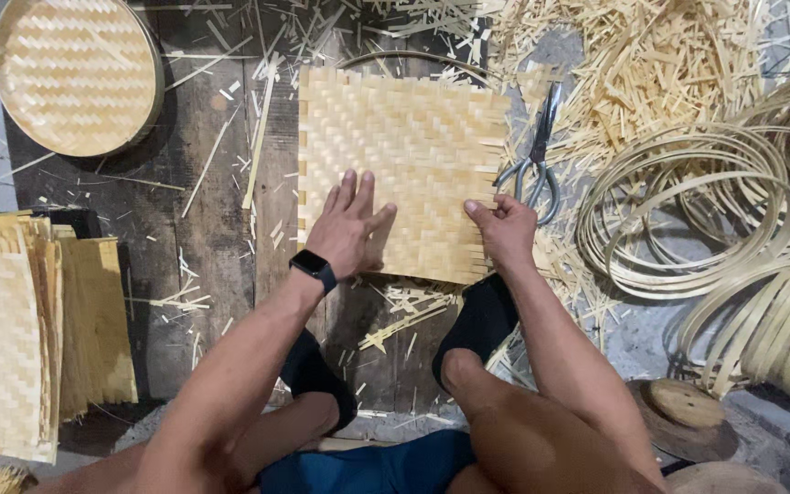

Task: The person assembles a bamboo steamer by placing a woven mat onto a circular frame, pressing it into place using a wooden block, and trimming the excess bamboo with shears.

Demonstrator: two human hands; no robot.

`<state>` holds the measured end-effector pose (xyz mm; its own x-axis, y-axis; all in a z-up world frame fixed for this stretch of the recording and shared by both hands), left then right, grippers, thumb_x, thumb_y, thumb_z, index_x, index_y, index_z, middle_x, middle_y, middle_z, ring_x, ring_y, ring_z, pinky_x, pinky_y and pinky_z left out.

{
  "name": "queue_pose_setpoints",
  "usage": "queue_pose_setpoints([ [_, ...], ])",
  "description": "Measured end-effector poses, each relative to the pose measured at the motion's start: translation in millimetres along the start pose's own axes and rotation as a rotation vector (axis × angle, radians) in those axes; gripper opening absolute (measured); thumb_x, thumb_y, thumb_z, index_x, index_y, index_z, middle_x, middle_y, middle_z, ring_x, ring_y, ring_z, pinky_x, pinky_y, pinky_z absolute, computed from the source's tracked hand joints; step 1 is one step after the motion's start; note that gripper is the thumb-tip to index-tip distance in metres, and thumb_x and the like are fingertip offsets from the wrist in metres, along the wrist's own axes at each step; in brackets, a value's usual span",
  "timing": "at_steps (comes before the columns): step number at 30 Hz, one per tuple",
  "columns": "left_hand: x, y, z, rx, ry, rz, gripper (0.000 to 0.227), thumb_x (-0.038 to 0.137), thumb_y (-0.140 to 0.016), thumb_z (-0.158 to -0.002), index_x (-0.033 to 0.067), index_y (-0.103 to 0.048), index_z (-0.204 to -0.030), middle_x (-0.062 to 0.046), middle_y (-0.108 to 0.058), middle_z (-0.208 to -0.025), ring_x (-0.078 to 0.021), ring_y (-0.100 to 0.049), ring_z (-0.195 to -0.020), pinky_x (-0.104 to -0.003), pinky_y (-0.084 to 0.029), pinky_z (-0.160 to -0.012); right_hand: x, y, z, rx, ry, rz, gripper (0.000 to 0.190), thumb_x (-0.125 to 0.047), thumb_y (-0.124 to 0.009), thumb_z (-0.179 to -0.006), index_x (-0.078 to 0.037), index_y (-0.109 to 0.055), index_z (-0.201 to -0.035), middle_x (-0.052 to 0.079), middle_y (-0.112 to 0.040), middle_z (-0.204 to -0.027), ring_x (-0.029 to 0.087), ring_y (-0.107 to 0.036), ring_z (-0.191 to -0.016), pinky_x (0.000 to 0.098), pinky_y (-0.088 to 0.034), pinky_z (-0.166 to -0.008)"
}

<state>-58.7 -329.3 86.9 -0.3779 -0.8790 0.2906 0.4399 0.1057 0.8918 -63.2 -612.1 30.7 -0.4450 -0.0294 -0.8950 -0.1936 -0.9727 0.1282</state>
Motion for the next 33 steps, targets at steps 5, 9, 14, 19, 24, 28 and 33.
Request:
queue_pose_setpoints([
  [5, 12.6, 10.1, 14.8, -0.019, 0.037, 0.097, 0.093, 0.038, -0.093, -0.061, 0.0295, -0.054, -0.146, -0.022, -0.014, -0.166, -0.0456, -0.009, -0.153, -0.054, -0.015, -0.124, 0.7, -1.3, 0.4, -0.024, -0.004, -0.058, 0.025, -0.007, -0.083, -0.085, 0.006, -0.071, -0.103, 0.006, -0.075, -0.084, 0.006, -0.065, -0.068, 0.0215, -0.052, -0.059],
  [9, 14.2, 9.5, 14.5, -0.017, 0.055, 0.116, 0.096, 0.039, -0.095, -0.060, 0.0280, -0.055, -0.146, -0.022, -0.011, -0.167, -0.0452, -0.006, -0.155, -0.054, -0.014, -0.126, -0.6, -1.3, 3.5, -0.002, 0.035, -0.046, 0.024, -0.005, -0.084, -0.084, 0.006, -0.072, -0.103, 0.006, -0.076, -0.086, 0.006, -0.067, -0.070, 0.0212, -0.055, -0.062],
  [14, 14.1, 6.7, 14.5, 0.008, 0.044, 0.175, 0.102, 0.040, -0.096, -0.056, 0.0298, -0.052, -0.148, -0.023, -0.008, -0.167, -0.0450, -0.004, -0.154, -0.055, -0.010, -0.125, 0.2, -4.0, 4.1, 0.064, 0.054, -0.010, 0.023, -0.008, -0.085, -0.083, 0.004, -0.073, -0.099, 0.006, -0.074, -0.081, 0.007, -0.064, -0.066, 0.0223, -0.052, -0.058],
  [19, 14.6, 6.1, 15.8, 0.073, 0.015, 0.178, 0.097, 0.041, -0.097, -0.058, 0.0305, -0.056, -0.145, -0.024, -0.007, -0.166, -0.0476, -0.004, -0.153, -0.057, -0.009, -0.123, 5.9, -3.7, 5.9, 0.080, 0.107, 0.143, 0.026, -0.014, -0.088, -0.082, 0.005, -0.075, -0.093, 0.005, -0.070, -0.074, 0.008, -0.059, -0.064, 0.0258, -0.048, -0.056],
  [24, 12.0, 12.4, 13.5, 0.044, 0.044, 0.141, 0.094, 0.038, -0.095, -0.054, 0.0322, -0.060, -0.141, -0.021, -0.015, -0.168, -0.0446, -0.009, -0.155, -0.054, -0.014, -0.126, 9.8, -4.5, 0.5, 0.077, 0.155, 0.128, 0.029, -0.021, -0.089, -0.078, 0.003, -0.078, -0.092, 0.000, -0.070, -0.073, 0.006, -0.058, -0.064, 0.0258, -0.048, -0.058],
  [28, 16.7, 15.9, 12.8, 0.080, 0.035, 0.097, 0.090, 0.039, -0.094, -0.056, 0.0318, -0.062, -0.140, -0.022, -0.018, -0.167, -0.0472, -0.012, -0.154, -0.054, -0.017, -0.124, 11.2, -7.3, 1.2, 0.121, 0.103, 0.182, 0.038, -0.023, -0.092, -0.076, 0.003, -0.074, -0.096, 0.002, -0.068, -0.076, 0.009, -0.059, -0.068, 0.0256, -0.049, -0.060],
  [33, 21.3, 21.0, 11.8, 0.029, 0.059, 0.036, 0.094, 0.043, -0.095, -0.053, 0.0348, -0.060, -0.139, -0.023, -0.021, -0.166, -0.0469, -0.016, -0.153, -0.054, -0.020, -0.123, 7.8, 53.1, 8.9, 0.464, 0.098, 0.205, 0.050, -0.030, -0.088, -0.079, -0.006, -0.064, -0.116, 0.004, -0.062, -0.108, 0.017, -0.061, -0.093, 0.0326, -0.054, -0.080],
])
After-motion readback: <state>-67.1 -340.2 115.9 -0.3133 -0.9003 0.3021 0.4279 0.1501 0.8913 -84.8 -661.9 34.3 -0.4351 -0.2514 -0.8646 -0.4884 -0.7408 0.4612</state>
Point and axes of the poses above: each hand's wrist, its own z-axis away from the middle knuckle, its own y-axis out of the back of the hand, x = y × z, the point moved 2 cm from there along -z, towards the middle knuckle
